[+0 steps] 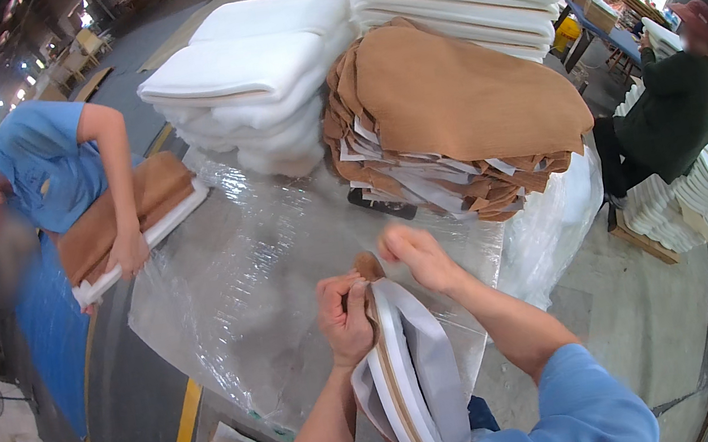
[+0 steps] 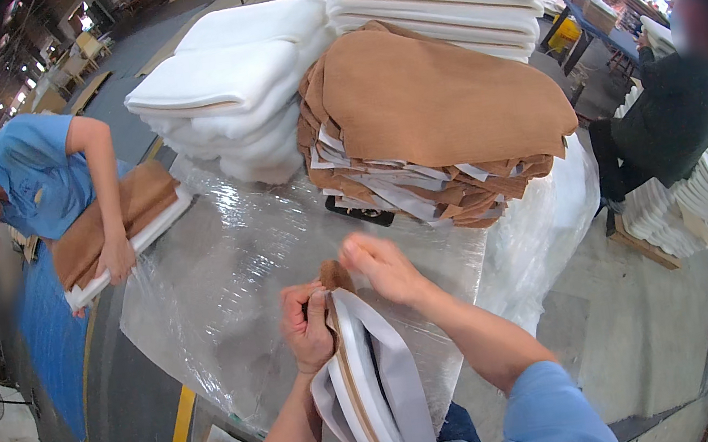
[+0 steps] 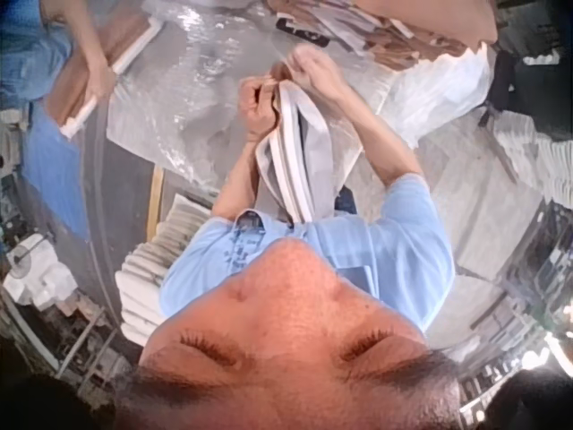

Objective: The person inserts white foam inserts into brown fabric covers, folds the edges, and stacks the finished cushions. They repeat this process for multiple cushions while another worker performs the same task nearby.

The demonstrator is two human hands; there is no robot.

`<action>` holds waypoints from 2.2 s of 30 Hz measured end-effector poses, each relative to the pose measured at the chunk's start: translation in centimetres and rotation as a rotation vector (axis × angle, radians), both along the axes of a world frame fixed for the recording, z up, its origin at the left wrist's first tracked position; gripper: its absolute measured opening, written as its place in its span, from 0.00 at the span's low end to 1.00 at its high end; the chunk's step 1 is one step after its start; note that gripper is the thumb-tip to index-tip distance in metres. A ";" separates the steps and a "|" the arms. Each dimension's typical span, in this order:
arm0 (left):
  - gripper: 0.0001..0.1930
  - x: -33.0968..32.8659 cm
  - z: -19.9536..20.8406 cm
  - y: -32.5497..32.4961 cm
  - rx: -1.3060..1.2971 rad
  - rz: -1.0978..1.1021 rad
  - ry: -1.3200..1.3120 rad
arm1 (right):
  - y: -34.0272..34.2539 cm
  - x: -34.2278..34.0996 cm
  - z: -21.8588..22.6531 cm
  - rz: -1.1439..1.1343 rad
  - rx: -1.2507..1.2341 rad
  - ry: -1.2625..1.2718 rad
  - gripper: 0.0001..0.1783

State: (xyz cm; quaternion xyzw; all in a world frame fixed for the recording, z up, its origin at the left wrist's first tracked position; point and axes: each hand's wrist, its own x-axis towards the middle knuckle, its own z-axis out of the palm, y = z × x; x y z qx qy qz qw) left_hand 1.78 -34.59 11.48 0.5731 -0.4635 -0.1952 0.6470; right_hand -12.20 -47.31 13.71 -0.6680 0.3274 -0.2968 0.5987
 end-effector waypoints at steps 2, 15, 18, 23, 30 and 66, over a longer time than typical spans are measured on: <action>0.04 0.1 0.2 0.2 0.036 -0.011 -0.009 | -0.7 1.8 -1.4 0.139 0.171 -0.170 0.24; 0.05 2.1 6.0 0.3 0.032 -0.030 0.127 | 1.6 4.2 -3.7 -0.137 0.688 -0.341 0.41; 0.06 1.6 11.8 1.8 -0.184 -0.102 0.017 | 2.4 5.0 -1.5 -0.092 1.029 -0.643 0.43; 0.19 -1.8 19.1 7.5 -0.403 -0.339 0.331 | 1.7 3.7 5.4 -0.282 0.387 -0.634 0.39; 0.41 -3.5 21.0 13.3 0.068 -0.288 -0.069 | 6.9 -1.0 14.6 -0.162 -0.353 -0.517 0.34; 0.27 -0.9 3.7 41.4 0.148 0.501 0.509 | 13.2 5.3 -7.5 -0.110 -0.047 0.280 0.30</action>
